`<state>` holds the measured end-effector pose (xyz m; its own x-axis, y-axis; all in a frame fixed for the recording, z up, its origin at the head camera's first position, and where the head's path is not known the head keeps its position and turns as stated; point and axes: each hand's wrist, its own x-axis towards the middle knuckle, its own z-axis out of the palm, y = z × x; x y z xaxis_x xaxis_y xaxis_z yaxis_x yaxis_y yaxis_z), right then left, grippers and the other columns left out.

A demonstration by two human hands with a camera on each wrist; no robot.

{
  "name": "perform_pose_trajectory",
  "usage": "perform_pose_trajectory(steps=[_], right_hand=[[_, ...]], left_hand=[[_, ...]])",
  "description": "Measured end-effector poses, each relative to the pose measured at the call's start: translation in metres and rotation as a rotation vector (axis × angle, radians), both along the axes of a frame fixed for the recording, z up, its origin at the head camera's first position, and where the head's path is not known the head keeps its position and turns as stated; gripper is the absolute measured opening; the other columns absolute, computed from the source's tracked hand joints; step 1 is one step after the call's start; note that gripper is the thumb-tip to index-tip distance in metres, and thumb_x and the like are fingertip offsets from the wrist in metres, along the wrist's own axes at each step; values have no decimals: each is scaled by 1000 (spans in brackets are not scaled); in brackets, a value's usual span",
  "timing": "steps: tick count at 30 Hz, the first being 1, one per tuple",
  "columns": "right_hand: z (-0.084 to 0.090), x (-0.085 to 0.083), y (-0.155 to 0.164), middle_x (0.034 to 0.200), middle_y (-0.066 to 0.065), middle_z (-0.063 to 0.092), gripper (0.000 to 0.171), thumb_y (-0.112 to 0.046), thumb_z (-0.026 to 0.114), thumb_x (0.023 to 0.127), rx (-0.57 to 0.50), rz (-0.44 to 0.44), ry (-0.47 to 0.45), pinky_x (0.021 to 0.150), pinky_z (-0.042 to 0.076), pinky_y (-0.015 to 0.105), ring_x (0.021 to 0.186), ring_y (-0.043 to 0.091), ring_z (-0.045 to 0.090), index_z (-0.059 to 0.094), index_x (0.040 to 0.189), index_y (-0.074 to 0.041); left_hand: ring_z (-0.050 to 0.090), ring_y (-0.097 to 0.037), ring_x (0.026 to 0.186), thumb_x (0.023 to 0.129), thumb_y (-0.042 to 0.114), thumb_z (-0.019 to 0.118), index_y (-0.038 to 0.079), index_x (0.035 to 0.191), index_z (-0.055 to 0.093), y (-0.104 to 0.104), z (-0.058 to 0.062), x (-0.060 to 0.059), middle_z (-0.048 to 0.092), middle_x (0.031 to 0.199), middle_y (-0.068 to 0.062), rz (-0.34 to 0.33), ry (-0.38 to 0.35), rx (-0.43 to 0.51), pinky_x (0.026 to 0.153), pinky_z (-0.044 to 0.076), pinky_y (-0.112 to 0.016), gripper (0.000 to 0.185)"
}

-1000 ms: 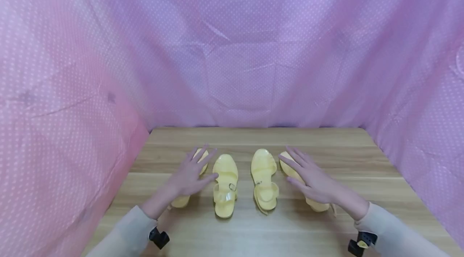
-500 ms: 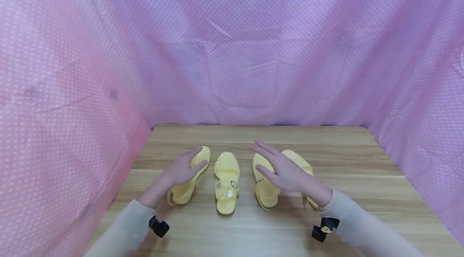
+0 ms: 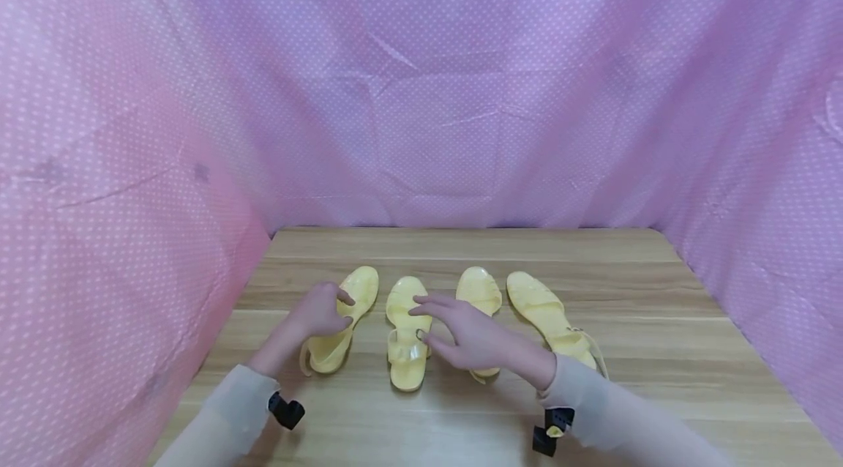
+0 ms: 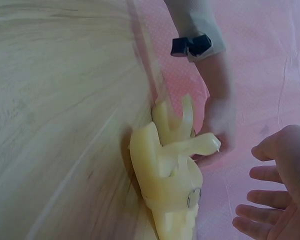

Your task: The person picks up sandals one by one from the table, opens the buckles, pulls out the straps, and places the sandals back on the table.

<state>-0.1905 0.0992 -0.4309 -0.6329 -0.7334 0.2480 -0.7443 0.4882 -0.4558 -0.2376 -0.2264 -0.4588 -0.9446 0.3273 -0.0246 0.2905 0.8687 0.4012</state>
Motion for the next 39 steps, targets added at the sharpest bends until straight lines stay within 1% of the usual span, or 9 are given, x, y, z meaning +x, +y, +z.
perform_pose_trajectory(steps=[5, 9, 12, 18, 23, 26, 33, 37, 39], right_hand=[[0, 5, -10, 147, 12, 66, 39, -19, 66, 102, 16, 30, 2, 117, 50, 46, 139, 29, 61, 65, 140, -8], [-2, 11, -14, 133, 6, 73, 37, -22, 69, 101, 35, 45, -5, 109, 54, 37, 125, 21, 68, 67, 136, -9], [-10, 19, -17, 126, 1, 73, 44, -32, 79, 95, 63, 53, 38, 104, 55, 32, 118, 16, 67, 69, 133, -14], [-42, 36, -34, 133, -4, 60, 80, -55, 94, 72, 125, -14, 199, 100, 54, 29, 119, 12, 60, 59, 134, -21], [-57, 40, -45, 120, -3, 60, 71, -41, 92, 74, 156, -86, 338, 88, 54, 27, 108, 13, 58, 57, 130, -17], [-58, 38, -45, 114, -3, 61, 62, -32, 90, 79, 153, -114, 354, 86, 55, 28, 104, 13, 58, 59, 130, -14], [-55, 22, -37, 109, 0, 61, 57, -15, 89, 77, 149, -204, 357, 82, 56, 30, 98, 16, 61, 61, 126, -13], [-56, 15, -34, 112, 2, 63, 59, -8, 89, 76, 153, -253, 366, 70, 58, 30, 99, 18, 62, 62, 128, -14], [-53, 15, -31, 119, 6, 64, 62, -4, 86, 76, 158, -251, 357, 70, 60, 32, 105, 21, 64, 60, 132, -14]], left_hand=[[70, -14, 81, 84, 21, 84, 8, 93, 84, 3, 7, 4, 80, 88, -2, -57, -137, 21, 74, 60, -35, 16], [64, -8, 70, 82, 15, 83, 8, 89, 84, 0, 13, 6, 80, 83, -1, -136, -226, 98, 66, 55, -27, 10], [60, -7, 65, 84, 13, 84, 8, 86, 84, -1, 15, 6, 78, 77, 0, -177, -230, 156, 61, 52, -24, 5], [59, -3, 62, 89, 22, 85, 15, 79, 84, 9, 17, 10, 76, 70, 9, -186, -164, 201, 58, 50, -22, 12], [45, -1, 52, 95, 23, 79, 18, 64, 74, 22, 14, 13, 57, 55, 15, -169, -131, 206, 49, 38, -19, 33], [40, -1, 51, 98, 22, 76, 15, 62, 71, 29, 14, 14, 48, 54, 15, -155, -139, 213, 48, 32, -18, 37], [60, -6, 64, 91, 10, 77, 5, 91, 84, 43, 17, 20, 73, 75, 3, -118, -174, 276, 57, 52, -23, 9], [63, -7, 68, 90, 4, 73, 0, 99, 83, 52, 15, 22, 76, 82, -3, -157, -209, 311, 59, 55, -24, 14], [62, -4, 69, 90, 4, 73, 0, 101, 83, 57, 15, 23, 76, 83, -1, -195, -197, 313, 60, 54, -22, 15]])
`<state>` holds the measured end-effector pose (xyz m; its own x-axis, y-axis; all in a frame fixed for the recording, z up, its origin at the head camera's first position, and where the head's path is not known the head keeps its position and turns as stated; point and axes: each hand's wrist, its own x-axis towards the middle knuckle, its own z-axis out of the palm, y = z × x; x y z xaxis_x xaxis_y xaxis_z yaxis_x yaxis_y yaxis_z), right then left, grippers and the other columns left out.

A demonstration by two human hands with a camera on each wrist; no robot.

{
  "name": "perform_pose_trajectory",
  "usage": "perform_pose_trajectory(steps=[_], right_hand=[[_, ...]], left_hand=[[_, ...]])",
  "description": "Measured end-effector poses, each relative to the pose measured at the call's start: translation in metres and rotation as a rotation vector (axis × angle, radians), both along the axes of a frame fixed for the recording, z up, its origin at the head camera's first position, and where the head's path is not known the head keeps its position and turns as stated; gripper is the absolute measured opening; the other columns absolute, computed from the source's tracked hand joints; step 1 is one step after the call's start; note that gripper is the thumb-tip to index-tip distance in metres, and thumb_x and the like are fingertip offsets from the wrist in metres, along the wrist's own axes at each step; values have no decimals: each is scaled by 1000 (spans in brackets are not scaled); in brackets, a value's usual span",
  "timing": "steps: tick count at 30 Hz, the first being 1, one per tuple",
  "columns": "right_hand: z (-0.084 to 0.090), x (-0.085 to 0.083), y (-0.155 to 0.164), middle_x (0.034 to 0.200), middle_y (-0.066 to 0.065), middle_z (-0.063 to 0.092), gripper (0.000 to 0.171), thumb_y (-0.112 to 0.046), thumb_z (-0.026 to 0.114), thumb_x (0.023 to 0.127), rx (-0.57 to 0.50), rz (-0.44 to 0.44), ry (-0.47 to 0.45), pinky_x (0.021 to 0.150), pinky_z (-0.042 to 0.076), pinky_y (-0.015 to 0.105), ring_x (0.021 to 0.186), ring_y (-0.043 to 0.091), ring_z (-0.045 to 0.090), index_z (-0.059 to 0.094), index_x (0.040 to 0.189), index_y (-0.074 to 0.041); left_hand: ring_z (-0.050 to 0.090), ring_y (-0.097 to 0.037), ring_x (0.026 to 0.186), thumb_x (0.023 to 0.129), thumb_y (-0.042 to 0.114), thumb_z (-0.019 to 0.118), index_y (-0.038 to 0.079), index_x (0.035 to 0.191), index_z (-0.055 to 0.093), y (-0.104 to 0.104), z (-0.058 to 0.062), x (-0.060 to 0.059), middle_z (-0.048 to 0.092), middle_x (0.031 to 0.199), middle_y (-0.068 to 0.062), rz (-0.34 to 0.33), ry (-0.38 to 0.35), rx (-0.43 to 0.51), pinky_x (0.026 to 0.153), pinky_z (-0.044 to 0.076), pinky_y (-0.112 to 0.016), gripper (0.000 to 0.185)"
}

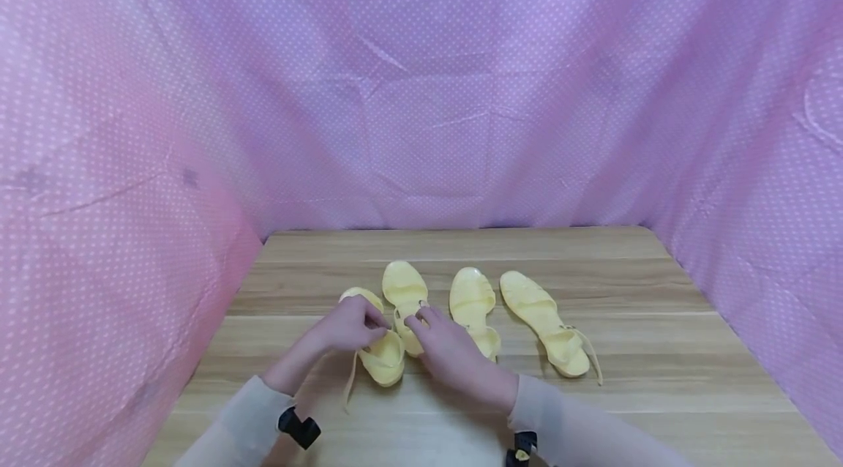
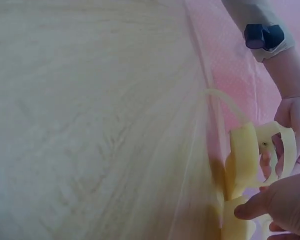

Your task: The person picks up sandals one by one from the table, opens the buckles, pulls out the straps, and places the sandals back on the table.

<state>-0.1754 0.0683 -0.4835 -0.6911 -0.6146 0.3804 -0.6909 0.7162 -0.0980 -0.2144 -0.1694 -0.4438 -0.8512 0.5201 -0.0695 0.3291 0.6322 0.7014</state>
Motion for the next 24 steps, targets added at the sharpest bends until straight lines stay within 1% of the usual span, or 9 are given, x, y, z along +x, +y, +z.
perform_pose_trajectory(steps=[4, 6, 9, 11, 13, 15, 20, 22, 24], right_hand=[[16, 7, 7, 136, 18, 63, 76, 6, 77, 71, -6, -5, -36, 80, 64, 39, 121, 31, 65, 56, 141, -15], [25, 11, 11, 139, 20, 61, 78, 9, 73, 68, -33, -7, -28, 84, 64, 39, 124, 33, 64, 55, 141, -13], [32, 15, 15, 129, 15, 64, 63, 7, 76, 71, -105, 44, 19, 81, 63, 31, 113, 26, 66, 61, 130, -8], [32, 18, 15, 119, 9, 65, 48, 4, 78, 76, -136, 111, 41, 78, 61, 26, 105, 19, 65, 65, 120, -6], [30, 18, 13, 110, 3, 65, 35, -2, 80, 80, -147, 176, 38, 78, 58, 22, 97, 14, 63, 68, 113, -8], [27, 19, 10, 104, 0, 67, 27, -5, 80, 83, -149, 218, 5, 79, 57, 19, 93, 11, 63, 70, 107, -10], [20, 22, 5, 101, -3, 72, 18, -7, 81, 86, -171, 265, -103, 82, 57, 17, 92, 9, 68, 72, 100, -14], [18, 23, 4, 102, -3, 74, 17, -9, 81, 88, -169, 271, -122, 85, 58, 17, 95, 10, 70, 72, 101, -15], [17, 23, 2, 103, -3, 75, 18, -11, 81, 89, -163, 271, -142, 86, 58, 17, 97, 10, 71, 72, 104, -15]], left_hand=[[61, -2, 67, 92, 3, 74, 1, 100, 83, 13, 0, 2, 77, 82, -1, -61, 32, 21, 61, 54, -20, 13], [62, -2, 67, 94, 4, 74, 0, 103, 83, 19, -1, 3, 78, 85, -1, -85, 24, 30, 62, 54, -20, 14], [61, -1, 67, 96, 7, 73, -1, 106, 82, 24, -4, 5, 78, 86, -1, -107, -2, 32, 62, 52, -19, 16], [59, -1, 64, 97, 8, 73, 0, 104, 83, 26, -6, 8, 75, 81, 2, -110, -15, 28, 60, 50, -18, 14], [55, 0, 60, 96, 8, 74, 3, 96, 83, 26, -8, 12, 70, 73, 6, -119, -17, 26, 58, 46, -17, 11], [53, 1, 58, 96, 7, 74, 4, 90, 82, 25, -10, 16, 65, 68, 9, -151, -33, 37, 56, 45, -16, 10], [48, 5, 56, 94, 5, 73, 6, 87, 79, 25, -13, 24, 57, 65, 15, -254, -96, 67, 53, 38, -13, 10], [47, 5, 57, 93, 4, 72, 7, 88, 80, 23, -14, 26, 57, 66, 14, -264, -89, 66, 54, 38, -13, 9], [53, 6, 61, 91, 4, 72, 8, 91, 81, 19, -13, 29, 65, 70, 12, -241, -56, 57, 58, 44, -14, 10]])
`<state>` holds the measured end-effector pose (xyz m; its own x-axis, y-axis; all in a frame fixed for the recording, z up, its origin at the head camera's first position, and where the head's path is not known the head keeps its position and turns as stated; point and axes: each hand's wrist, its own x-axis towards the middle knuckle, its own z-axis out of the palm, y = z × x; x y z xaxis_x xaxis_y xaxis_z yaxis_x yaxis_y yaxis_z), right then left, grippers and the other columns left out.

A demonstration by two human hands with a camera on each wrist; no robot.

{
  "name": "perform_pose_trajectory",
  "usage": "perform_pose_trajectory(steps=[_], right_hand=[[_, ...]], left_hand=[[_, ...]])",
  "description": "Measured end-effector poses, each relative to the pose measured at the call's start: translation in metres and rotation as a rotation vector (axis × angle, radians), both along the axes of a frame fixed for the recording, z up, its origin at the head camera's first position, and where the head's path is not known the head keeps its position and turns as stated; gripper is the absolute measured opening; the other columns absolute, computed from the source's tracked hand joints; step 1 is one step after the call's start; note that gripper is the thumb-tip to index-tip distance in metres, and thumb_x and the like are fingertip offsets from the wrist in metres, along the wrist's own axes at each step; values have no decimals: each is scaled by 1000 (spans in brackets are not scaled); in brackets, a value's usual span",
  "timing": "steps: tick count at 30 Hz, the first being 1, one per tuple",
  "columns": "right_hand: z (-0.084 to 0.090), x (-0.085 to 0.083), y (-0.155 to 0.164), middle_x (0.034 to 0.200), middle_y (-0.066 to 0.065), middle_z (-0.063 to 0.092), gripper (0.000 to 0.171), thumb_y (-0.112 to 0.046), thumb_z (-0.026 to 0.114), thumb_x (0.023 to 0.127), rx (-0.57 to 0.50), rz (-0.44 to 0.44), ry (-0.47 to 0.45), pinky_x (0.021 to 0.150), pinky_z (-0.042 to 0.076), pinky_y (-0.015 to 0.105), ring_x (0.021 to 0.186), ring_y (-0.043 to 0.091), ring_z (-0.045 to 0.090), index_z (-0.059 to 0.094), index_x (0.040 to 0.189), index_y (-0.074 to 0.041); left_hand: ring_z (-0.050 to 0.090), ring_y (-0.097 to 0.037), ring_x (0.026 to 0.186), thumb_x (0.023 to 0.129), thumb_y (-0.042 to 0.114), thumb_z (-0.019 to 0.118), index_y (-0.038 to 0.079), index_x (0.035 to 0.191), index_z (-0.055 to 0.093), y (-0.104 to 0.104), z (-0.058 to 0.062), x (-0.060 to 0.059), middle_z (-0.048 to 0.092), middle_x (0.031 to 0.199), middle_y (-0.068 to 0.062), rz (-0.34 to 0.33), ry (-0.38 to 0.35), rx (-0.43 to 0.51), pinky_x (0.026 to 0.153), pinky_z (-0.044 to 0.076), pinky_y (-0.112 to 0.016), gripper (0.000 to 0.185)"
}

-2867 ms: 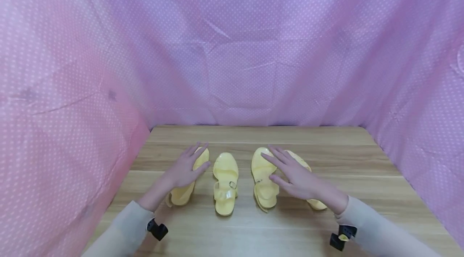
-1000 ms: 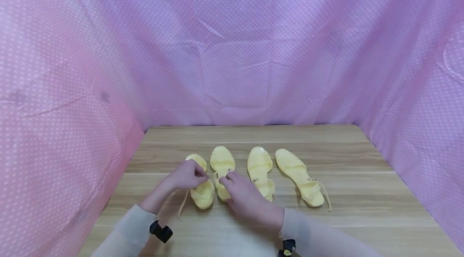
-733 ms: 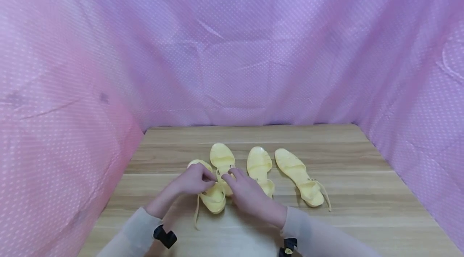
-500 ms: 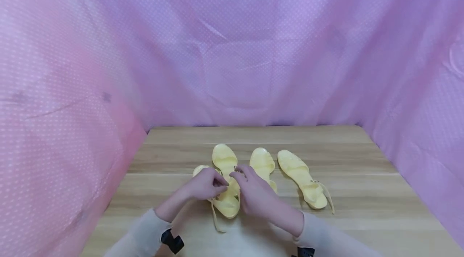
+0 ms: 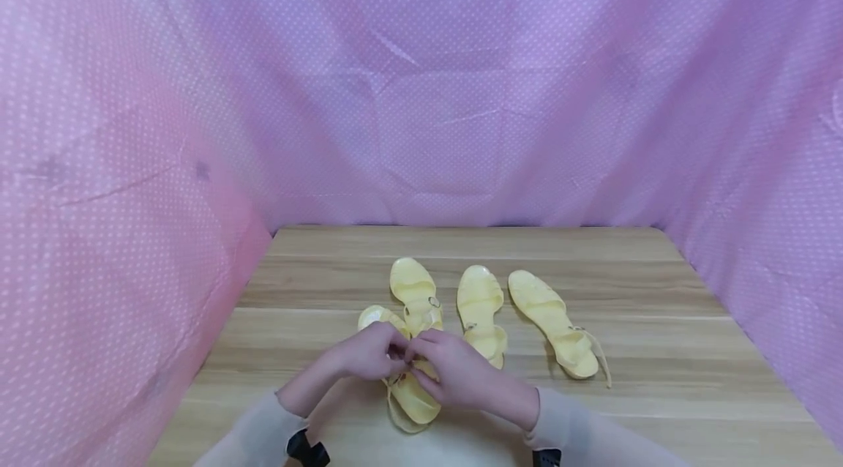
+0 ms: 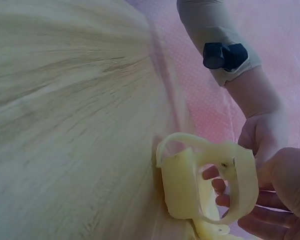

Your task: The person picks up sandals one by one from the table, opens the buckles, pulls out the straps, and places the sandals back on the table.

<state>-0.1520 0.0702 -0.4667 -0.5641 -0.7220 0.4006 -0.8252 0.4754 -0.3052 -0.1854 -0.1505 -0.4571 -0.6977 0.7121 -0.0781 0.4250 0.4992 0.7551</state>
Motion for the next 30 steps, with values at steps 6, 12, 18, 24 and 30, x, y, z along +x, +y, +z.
perform_pose_trajectory(steps=[6, 12, 18, 24, 30], right_hand=[[-2, -4, -4, 99, -3, 76, 13, -16, 79, 93, 57, 11, -86, 82, 55, 16, 92, 10, 71, 74, 105, -15], [-5, -13, -6, 86, -9, 73, 5, -16, 81, 92, 136, 27, -78, 75, 49, 11, 83, 1, 62, 78, 91, -20], [-5, -19, -7, 86, -13, 73, 11, -12, 83, 87, 232, 63, -77, 74, 46, 9, 84, 0, 54, 77, 90, -21], [-5, -24, -7, 94, -13, 77, 17, -11, 80, 91, 187, 137, -154, 75, 43, 8, 84, 2, 57, 82, 106, -20], [1, -38, -9, 86, -12, 75, 11, -14, 78, 96, 203, 224, -308, 64, 44, 5, 67, -9, 53, 82, 106, -19]], left_hand=[[65, -2, 66, 82, 17, 87, 9, 86, 77, -15, 9, 13, 74, 74, 4, 170, 33, -36, 62, 56, -22, 13], [67, -5, 61, 78, 20, 93, 13, 80, 73, -20, -3, 24, 75, 70, 4, 179, -93, -38, 58, 56, -23, 22], [76, -18, 63, 79, 13, 93, 7, 84, 75, -17, -12, 28, 78, 70, -7, 271, -245, 69, 58, 60, -28, 19], [78, -18, 69, 78, 0, 90, -4, 89, 75, -15, -17, 28, 80, 80, -16, 346, -424, 182, 65, 65, -34, 19], [75, -14, 69, 78, 0, 89, -5, 92, 76, -15, -18, 24, 80, 82, -17, 345, -453, 200, 66, 63, -28, 20]])
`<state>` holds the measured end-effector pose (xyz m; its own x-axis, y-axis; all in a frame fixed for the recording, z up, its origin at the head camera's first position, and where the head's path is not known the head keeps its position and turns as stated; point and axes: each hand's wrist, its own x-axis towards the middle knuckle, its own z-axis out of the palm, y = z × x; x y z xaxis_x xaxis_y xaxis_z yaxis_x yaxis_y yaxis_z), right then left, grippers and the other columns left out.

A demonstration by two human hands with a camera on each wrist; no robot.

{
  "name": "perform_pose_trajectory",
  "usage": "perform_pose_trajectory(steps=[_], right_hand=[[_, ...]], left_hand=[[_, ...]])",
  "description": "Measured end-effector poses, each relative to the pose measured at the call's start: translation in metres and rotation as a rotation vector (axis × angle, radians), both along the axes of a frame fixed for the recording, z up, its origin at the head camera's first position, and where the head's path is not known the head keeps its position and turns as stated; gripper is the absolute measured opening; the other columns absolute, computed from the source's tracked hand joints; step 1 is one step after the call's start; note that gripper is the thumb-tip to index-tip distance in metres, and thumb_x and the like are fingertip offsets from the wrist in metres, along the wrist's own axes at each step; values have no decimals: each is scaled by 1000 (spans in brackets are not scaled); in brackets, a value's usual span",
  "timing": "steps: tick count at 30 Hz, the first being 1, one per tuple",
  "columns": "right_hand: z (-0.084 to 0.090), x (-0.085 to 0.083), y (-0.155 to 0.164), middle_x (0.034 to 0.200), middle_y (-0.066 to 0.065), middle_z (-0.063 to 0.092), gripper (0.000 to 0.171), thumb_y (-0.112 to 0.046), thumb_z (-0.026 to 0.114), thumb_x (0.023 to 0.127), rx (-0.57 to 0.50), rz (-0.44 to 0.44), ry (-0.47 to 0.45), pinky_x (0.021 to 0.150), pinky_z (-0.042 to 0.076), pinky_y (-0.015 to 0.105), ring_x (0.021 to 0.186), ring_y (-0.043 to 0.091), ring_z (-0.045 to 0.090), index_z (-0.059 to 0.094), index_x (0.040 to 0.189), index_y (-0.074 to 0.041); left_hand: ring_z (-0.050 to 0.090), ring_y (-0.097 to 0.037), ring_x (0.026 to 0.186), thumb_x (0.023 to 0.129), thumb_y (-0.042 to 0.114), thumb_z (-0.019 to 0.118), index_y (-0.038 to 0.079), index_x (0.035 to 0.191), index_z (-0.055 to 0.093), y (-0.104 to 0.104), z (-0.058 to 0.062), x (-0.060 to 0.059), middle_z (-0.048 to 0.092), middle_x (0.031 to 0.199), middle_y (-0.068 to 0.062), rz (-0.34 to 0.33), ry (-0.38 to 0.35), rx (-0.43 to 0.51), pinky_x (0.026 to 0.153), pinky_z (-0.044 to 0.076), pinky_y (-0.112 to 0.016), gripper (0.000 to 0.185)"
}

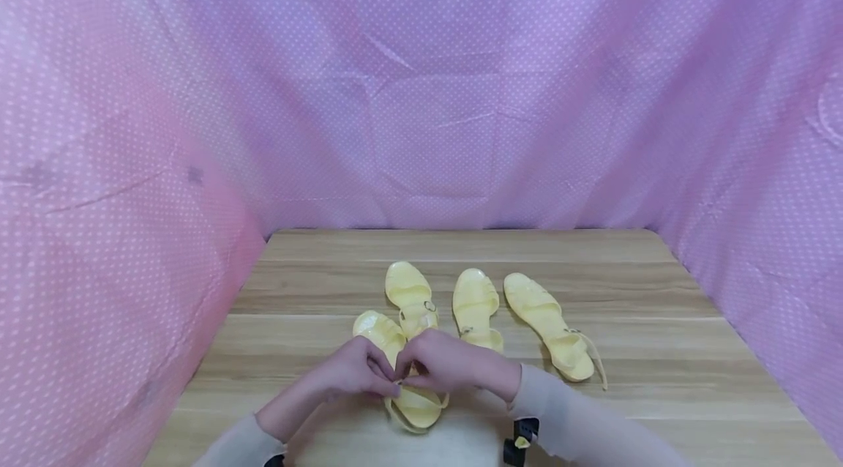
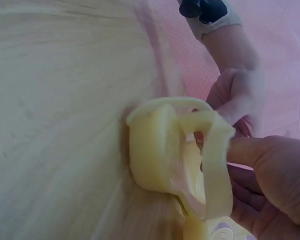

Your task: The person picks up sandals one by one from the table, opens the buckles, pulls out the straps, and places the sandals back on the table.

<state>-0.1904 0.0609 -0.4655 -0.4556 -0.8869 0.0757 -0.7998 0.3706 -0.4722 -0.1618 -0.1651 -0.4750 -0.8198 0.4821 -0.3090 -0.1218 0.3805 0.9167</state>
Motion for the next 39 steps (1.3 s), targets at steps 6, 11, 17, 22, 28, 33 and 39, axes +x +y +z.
perform_pose_trajectory(steps=[6, 11, 17, 22, 28, 33, 39], right_hand=[[-5, -13, -4, 81, -9, 75, 9, -18, 82, 94, 24, 54, -90, 64, 47, 5, 64, -14, 50, 82, 103, -16], [-7, -17, -5, 79, -11, 74, 7, -20, 84, 93, 35, 70, -115, 63, 47, 6, 63, -13, 51, 81, 100, -19], [-7, -22, -5, 83, -10, 75, 7, -23, 82, 95, 50, 125, -131, 65, 49, 6, 67, -14, 54, 79, 99, -19], [-7, -26, -5, 83, -7, 78, 8, -22, 82, 96, 32, 154, -177, 64, 51, 7, 66, -15, 55, 81, 100, -17], [-7, -30, -6, 78, -3, 77, 5, -16, 78, 97, 20, 157, -241, 61, 51, 10, 61, -15, 54, 82, 101, -13], [-6, -28, -9, 72, -2, 75, 8, -19, 83, 94, 40, 149, -230, 55, 49, 9, 56, -17, 50, 81, 100, -13], [-6, -25, -11, 83, -10, 74, 10, -18, 84, 92, 73, 173, -103, 61, 48, 5, 63, -16, 51, 77, 99, -16]], left_hand=[[70, -8, 67, 79, 5, 89, -1, 94, 75, -3, -1, -3, 80, 78, -8, -22, -12, -31, 63, 54, -21, 22], [64, -6, 62, 81, 14, 90, 2, 88, 76, -3, -1, -1, 77, 72, -2, -26, 47, -63, 58, 50, -20, 20], [64, -7, 60, 78, 15, 93, 5, 81, 76, 1, -1, 2, 76, 69, -2, -13, 118, -106, 55, 49, -19, 20], [64, -8, 59, 78, 14, 94, 6, 81, 76, 1, -1, 5, 75, 68, -1, 0, 115, -115, 55, 50, -21, 20], [64, -8, 62, 79, 18, 93, 5, 81, 76, 1, -2, 6, 75, 69, 0, -8, 101, -104, 56, 48, -20, 22], [61, -5, 61, 75, 18, 96, 6, 78, 75, 4, -4, 7, 74, 67, 1, -18, 139, -115, 55, 45, -18, 24], [60, -5, 57, 72, 20, 98, 9, 75, 74, 8, -9, 9, 71, 63, 4, 17, 194, -147, 52, 45, -18, 27]])
